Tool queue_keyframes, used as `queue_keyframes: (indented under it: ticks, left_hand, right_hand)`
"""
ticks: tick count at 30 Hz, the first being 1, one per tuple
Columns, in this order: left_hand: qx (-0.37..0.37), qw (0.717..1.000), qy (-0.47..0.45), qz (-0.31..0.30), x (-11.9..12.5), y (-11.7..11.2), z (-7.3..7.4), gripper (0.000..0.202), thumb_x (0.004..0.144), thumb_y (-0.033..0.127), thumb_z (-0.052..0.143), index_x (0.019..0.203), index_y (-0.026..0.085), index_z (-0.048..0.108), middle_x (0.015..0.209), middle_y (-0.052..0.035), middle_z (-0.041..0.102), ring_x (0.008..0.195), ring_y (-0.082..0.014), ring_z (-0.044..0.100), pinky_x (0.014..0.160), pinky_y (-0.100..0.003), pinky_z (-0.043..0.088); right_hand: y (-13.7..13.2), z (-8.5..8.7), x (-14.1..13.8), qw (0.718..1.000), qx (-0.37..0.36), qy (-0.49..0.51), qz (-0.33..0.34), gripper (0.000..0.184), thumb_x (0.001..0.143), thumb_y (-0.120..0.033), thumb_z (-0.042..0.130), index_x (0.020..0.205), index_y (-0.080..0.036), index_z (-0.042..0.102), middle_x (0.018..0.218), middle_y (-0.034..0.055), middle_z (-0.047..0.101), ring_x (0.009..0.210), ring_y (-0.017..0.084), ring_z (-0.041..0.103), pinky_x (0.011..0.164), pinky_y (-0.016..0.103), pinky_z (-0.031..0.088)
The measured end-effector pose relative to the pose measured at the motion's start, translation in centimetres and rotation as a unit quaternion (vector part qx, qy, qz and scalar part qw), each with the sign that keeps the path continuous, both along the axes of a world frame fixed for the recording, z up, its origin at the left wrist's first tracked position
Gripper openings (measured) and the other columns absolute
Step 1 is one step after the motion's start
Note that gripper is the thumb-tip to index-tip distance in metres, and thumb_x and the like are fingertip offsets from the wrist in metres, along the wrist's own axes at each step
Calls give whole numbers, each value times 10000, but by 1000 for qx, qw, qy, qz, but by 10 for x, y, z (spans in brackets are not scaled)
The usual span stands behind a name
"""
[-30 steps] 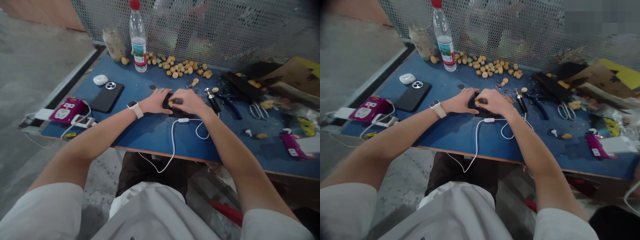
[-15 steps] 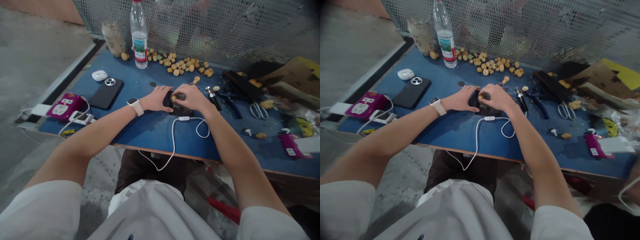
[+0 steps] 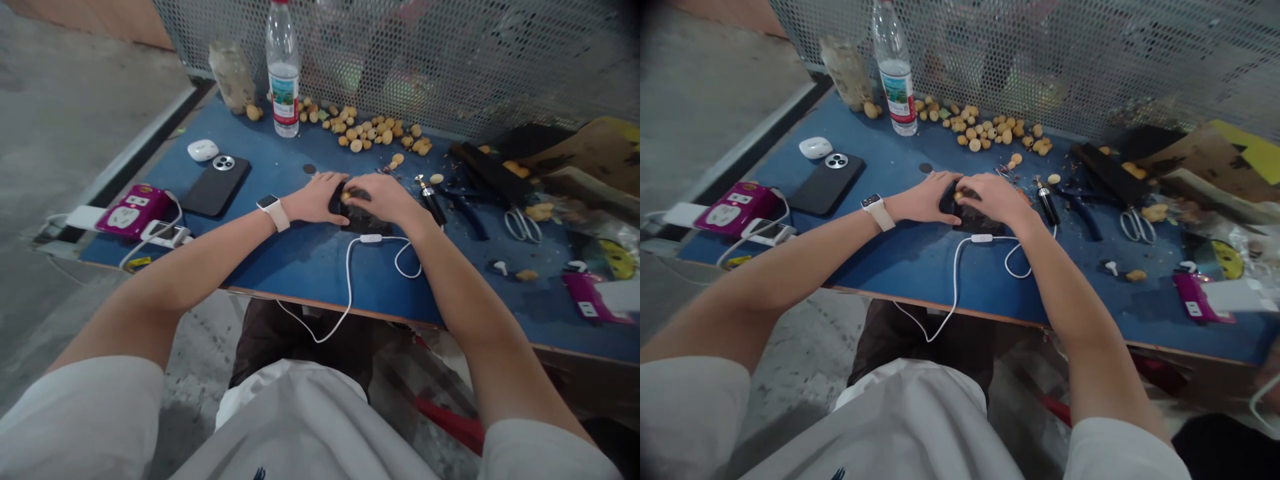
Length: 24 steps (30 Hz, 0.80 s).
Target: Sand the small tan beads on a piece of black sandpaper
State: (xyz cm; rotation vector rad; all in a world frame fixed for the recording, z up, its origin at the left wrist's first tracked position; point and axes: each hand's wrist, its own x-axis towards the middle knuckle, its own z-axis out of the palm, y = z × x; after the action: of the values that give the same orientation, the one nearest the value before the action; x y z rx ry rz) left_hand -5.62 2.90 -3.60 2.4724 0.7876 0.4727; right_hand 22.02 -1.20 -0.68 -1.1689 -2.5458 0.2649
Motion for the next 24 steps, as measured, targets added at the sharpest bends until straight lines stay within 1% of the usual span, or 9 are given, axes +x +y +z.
queue_keyframes:
  ticks: [3,5,8,11,14,17,19,22,24]
  left_hand:
    - [-4,1000,5,9,1,-1,1,1373,839,959,930,1912,199,534,1988,-302,574,1847,-597,526,1597,-787,317]
    - [-4,1000,6,10,0,-1,0,1412,835,966,926,1925,168,516,2000,-327,552,1857,-610,516,1593,-797,315]
    - [-6,1000,1,5,0,0,-1,1469,832,1009,910,1952,164,475,2019,-343,528,1870,-622,502,1589,-821,302]
    - [-9,1000,-2,4,0,2,-4,1514,824,1046,908,1969,171,444,2026,-351,515,1884,-634,486,1594,-837,276]
    - [-8,1000,1,2,1,4,-5,1512,821,1052,909,1971,181,453,2028,-342,519,1893,-637,476,1594,-828,291]
    - [-4,1000,-1,4,2,4,-4,1483,824,1030,914,1963,187,477,2024,-322,534,1891,-622,485,1597,-797,311]
    - [-5,1000,-2,5,2,4,-4,1464,829,1021,916,1956,189,490,2019,-316,542,1884,-615,498,1599,-786,313]
    - [-4,1000,-4,-1,0,4,-4,1455,827,1037,916,1947,202,509,2021,-312,541,1877,-623,497,1591,-803,316]
    - [0,1000,-10,-6,0,4,-4,1448,825,1055,911,1941,220,519,2013,-302,555,1869,-625,502,1581,-817,327]
  right_hand:
    - [4,0,1,1000,9,0,-2,326,1206,-318,777,1499,-293,918,1502,166,952,1413,465,859,1269,677,668]
    - [2,3,1,1000,9,-2,15,334,1214,-317,768,1504,-288,931,1520,181,941,1428,471,843,1266,690,670]
    - [-4,8,-1,999,-2,1,35,305,1225,-347,761,1436,-278,969,1493,191,929,1427,460,820,1241,675,683]
    - [-7,10,-2,999,-18,3,50,281,1234,-415,772,1378,-315,992,1398,161,930,1400,443,799,1215,666,694]
    - [-3,8,-2,999,-6,13,48,278,1242,-457,786,1378,-335,996,1350,162,928,1398,458,765,1220,704,677]
    - [1,7,-2,999,6,21,32,299,1253,-454,770,1402,-313,988,1384,181,917,1400,468,749,1229,724,655]
    - [0,8,-1,999,-7,15,40,298,1254,-434,761,1397,-303,986,1407,179,916,1397,464,755,1232,719,651]
    - [-3,8,-2,998,-28,12,56,274,1239,-413,773,1371,-318,994,1426,162,918,1397,463,767,1237,715,647]
    - [-3,7,-5,998,-20,23,47,277,1240,-401,761,1369,-327,994,1435,159,917,1414,468,757,1245,727,639]
